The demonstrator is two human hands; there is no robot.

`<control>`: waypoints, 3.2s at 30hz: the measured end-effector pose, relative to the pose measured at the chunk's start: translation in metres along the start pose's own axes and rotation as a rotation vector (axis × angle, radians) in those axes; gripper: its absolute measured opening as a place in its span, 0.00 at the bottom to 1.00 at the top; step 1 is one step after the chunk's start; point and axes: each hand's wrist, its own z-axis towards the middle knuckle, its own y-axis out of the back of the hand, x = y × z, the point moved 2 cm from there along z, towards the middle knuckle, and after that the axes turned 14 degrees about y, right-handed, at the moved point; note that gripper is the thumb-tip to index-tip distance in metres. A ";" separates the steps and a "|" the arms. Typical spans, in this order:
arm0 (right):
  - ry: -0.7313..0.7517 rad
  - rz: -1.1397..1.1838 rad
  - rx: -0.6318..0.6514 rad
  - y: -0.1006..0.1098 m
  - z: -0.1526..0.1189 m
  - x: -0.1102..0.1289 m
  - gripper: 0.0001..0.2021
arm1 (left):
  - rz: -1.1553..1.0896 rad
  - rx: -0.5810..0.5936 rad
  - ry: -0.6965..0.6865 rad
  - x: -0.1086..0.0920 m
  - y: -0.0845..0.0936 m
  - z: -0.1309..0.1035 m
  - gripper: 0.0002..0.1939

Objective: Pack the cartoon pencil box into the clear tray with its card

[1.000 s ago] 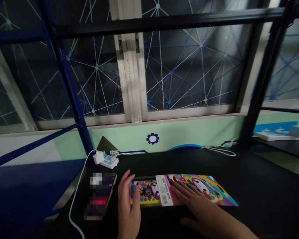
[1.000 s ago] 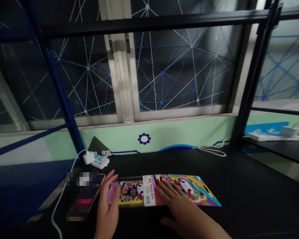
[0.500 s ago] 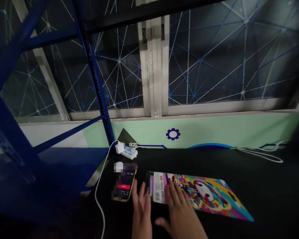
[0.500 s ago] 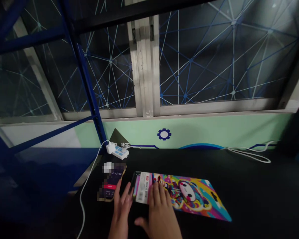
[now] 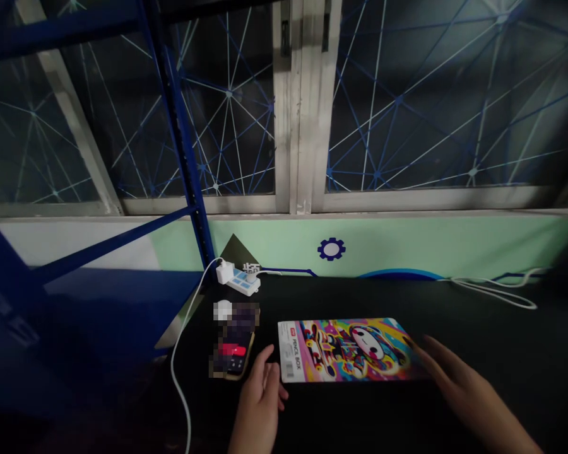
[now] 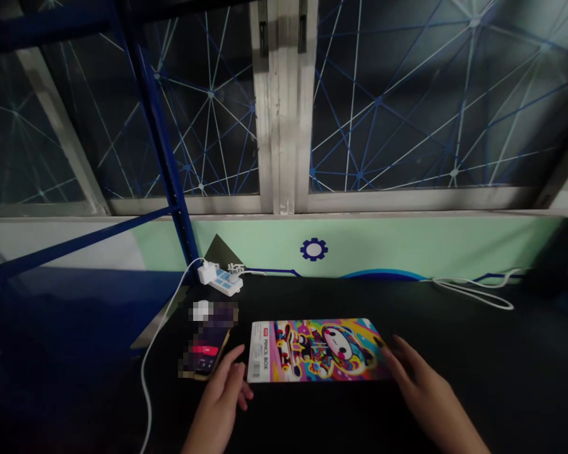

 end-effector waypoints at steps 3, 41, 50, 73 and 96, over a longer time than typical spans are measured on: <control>-0.146 0.258 0.092 0.007 0.002 -0.006 0.29 | 0.086 0.036 -0.011 -0.006 0.000 0.008 0.31; -0.046 0.286 -0.124 0.022 -0.019 0.030 0.22 | 0.100 -0.272 -0.302 0.000 0.012 0.000 0.27; -0.048 0.225 -0.068 0.008 -0.009 0.026 0.27 | 0.171 -0.200 -0.302 0.001 0.006 0.008 0.35; 0.581 0.016 0.414 -0.035 -0.015 0.142 0.22 | 0.341 -0.264 -0.307 -0.011 0.008 0.001 0.20; 0.509 -0.018 0.375 0.007 0.002 0.018 0.16 | 1.243 -0.238 -0.522 -0.044 -0.052 0.002 0.34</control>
